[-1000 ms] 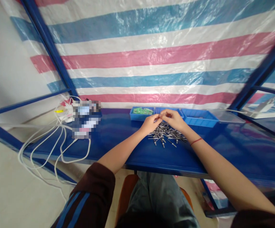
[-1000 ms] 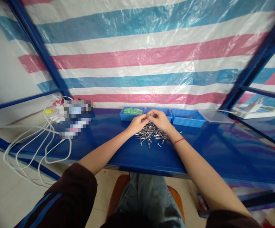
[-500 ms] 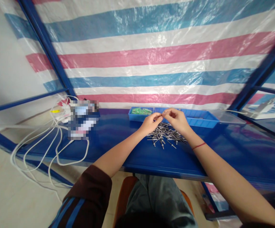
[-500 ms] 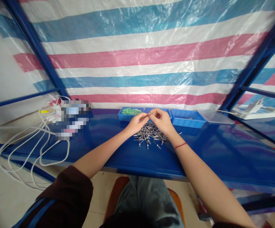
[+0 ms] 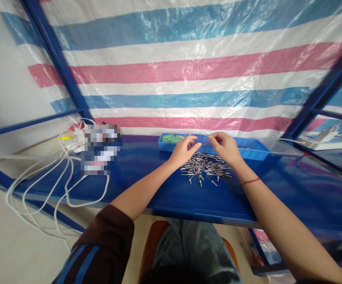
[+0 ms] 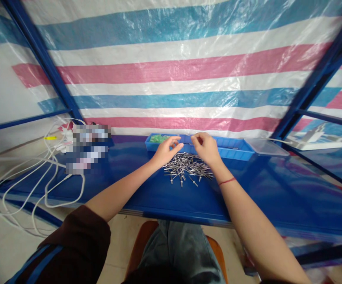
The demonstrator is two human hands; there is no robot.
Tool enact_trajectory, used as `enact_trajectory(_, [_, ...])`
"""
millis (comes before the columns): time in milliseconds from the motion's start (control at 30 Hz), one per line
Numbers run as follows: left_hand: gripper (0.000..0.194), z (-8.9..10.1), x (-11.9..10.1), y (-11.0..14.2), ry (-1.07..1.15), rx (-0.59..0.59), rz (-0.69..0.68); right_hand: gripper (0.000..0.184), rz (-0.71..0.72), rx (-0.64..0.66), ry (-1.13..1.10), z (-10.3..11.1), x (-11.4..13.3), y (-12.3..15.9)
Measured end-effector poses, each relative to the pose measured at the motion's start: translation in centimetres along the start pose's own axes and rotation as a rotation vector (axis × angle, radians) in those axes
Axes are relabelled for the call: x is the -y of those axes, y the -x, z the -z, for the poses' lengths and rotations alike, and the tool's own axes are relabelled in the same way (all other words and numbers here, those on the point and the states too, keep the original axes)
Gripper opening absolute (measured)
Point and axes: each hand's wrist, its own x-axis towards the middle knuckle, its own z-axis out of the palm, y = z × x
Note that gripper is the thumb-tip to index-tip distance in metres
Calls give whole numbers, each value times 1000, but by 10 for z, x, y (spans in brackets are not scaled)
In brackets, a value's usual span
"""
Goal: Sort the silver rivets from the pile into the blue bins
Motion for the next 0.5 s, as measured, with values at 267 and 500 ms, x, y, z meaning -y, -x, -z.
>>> enact_trajectory(267, [30,-2,-13,15,-431,531,-86,32,-274,-235,492,31,-48,-9])
enact_trajectory(500, [21,-3,-16,14,-451,573,-62,34,-102,-151,467,23,-34,-6])
